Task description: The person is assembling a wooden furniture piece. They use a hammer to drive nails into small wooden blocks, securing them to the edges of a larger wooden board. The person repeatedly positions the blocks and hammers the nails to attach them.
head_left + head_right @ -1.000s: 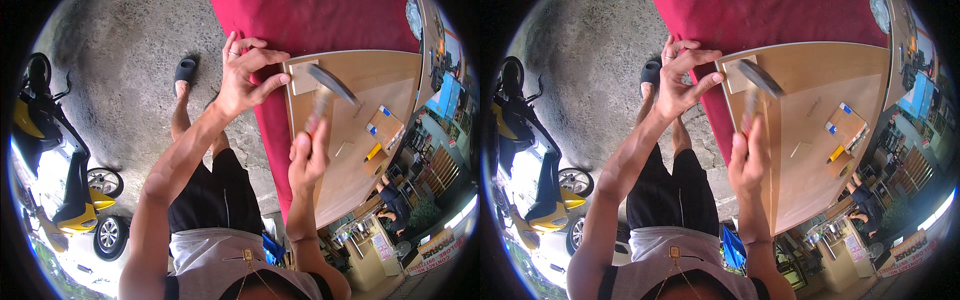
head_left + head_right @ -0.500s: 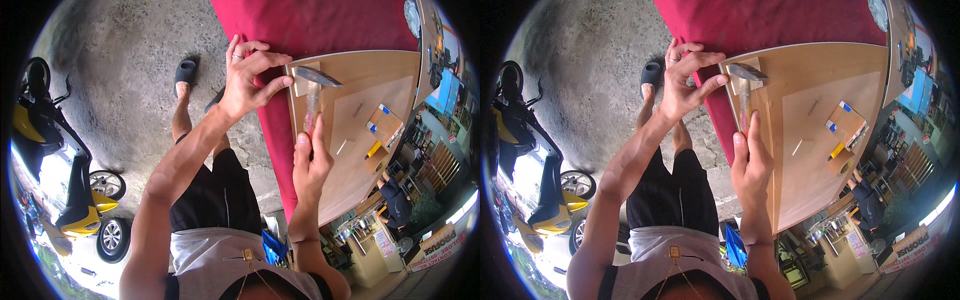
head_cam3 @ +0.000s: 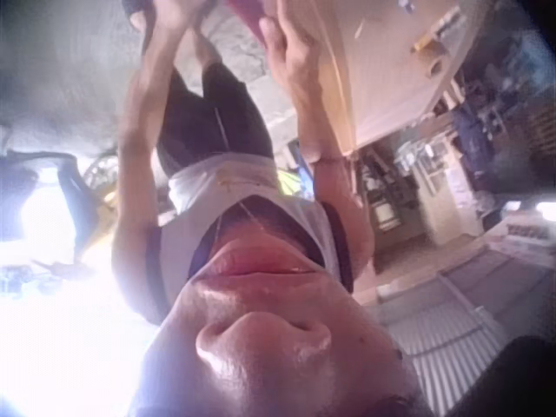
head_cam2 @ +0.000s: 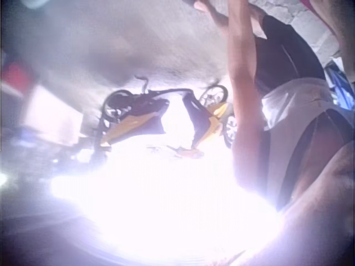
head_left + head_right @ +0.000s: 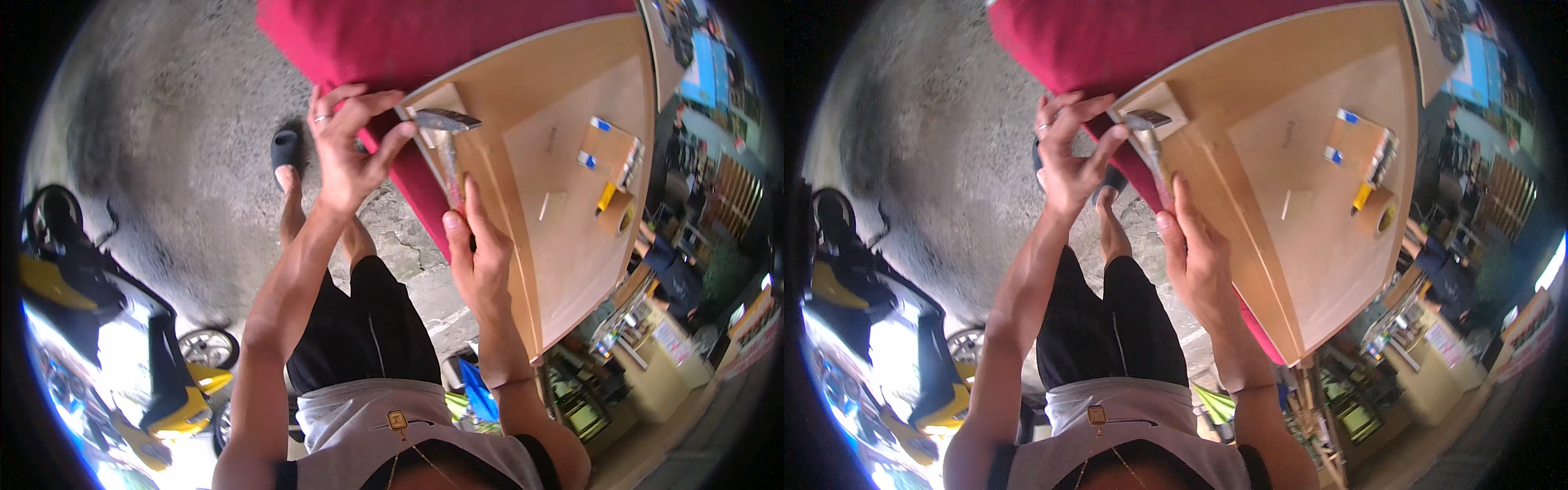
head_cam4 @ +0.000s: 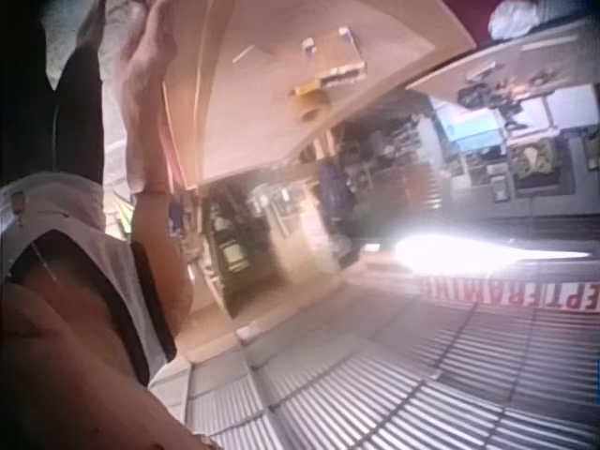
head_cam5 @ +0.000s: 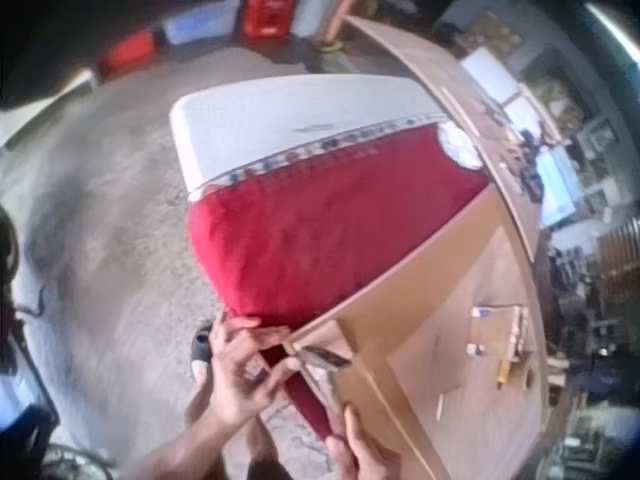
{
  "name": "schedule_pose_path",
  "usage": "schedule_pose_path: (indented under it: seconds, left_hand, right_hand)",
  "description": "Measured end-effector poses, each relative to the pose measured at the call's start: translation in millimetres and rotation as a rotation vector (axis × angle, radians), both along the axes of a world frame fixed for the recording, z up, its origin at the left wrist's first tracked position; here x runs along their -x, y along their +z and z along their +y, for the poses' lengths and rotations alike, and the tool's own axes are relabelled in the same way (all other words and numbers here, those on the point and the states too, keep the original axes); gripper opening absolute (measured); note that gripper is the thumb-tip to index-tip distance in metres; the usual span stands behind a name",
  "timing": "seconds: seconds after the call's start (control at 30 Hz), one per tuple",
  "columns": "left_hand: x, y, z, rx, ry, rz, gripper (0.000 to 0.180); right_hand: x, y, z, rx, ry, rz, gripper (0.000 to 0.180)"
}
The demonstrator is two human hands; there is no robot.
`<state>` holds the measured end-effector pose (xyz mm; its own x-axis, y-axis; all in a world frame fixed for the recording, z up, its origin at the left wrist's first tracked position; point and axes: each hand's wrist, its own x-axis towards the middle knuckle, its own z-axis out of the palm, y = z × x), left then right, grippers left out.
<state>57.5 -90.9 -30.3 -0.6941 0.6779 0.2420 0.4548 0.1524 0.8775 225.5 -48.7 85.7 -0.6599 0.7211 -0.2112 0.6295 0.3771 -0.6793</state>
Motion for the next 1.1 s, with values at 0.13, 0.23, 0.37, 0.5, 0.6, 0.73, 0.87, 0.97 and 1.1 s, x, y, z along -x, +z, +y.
schedule_pose_path:
  seconds: [0.13,0.23,0.37,0.5,0.6,0.73,0.87,0.97,1.1]
  left_hand:
    - [-7.3,30.4,11.6,0.023,0.117,0.165,0.033]
    - [-19.3,59.7,32.6,0.026,0.059,0.313,0.03]
    - [-40.3,66.3,94.9,-0.098,-0.288,0.379,0.018]
    - [-72.7,57.6,153.5,-0.048,-0.598,0.465,0.004]
    - [-89.3,63.2,166.4,0.137,-0.626,0.642,0.005]
    - [-94.4,57.5,169.9,0.087,-0.575,0.672,0.007]
    - [-91.0,56.3,174.0,0.065,-0.624,0.776,0.008]
    - [-89.5,65.1,177.9,0.145,-0.743,0.936,0.01]
    - [-95.0,73.1,181.1,0.242,-0.88,1.254,0.014]
  right_hand:
    - [-31.4,-2.5,-2.7,-0.068,-0.094,0.141,0.044]
    - [-69.3,-7.9,-9.0,-0.083,-0.25,0.099,0.042]
    - [-108.5,-4.9,-18.1,-0.119,-0.415,-0.014,0.041]
    - [-137.7,-12.6,-26.0,-0.175,-0.485,0.001,0.042]
    - [-149.9,-14.6,-29.8,-0.201,-0.494,0.04,0.043]
    - [-158.4,-13.9,-37.5,-0.131,-0.55,0.08,0.044]
    - [-166.1,-18.5,-40.0,-0.081,-0.613,0.108,0.044]
    - [-168.0,-20.6,-37.0,-0.118,-0.59,0.101,0.044]
    - [-171.6,-22.9,-36.7,0.034,-0.721,0.175,0.042]
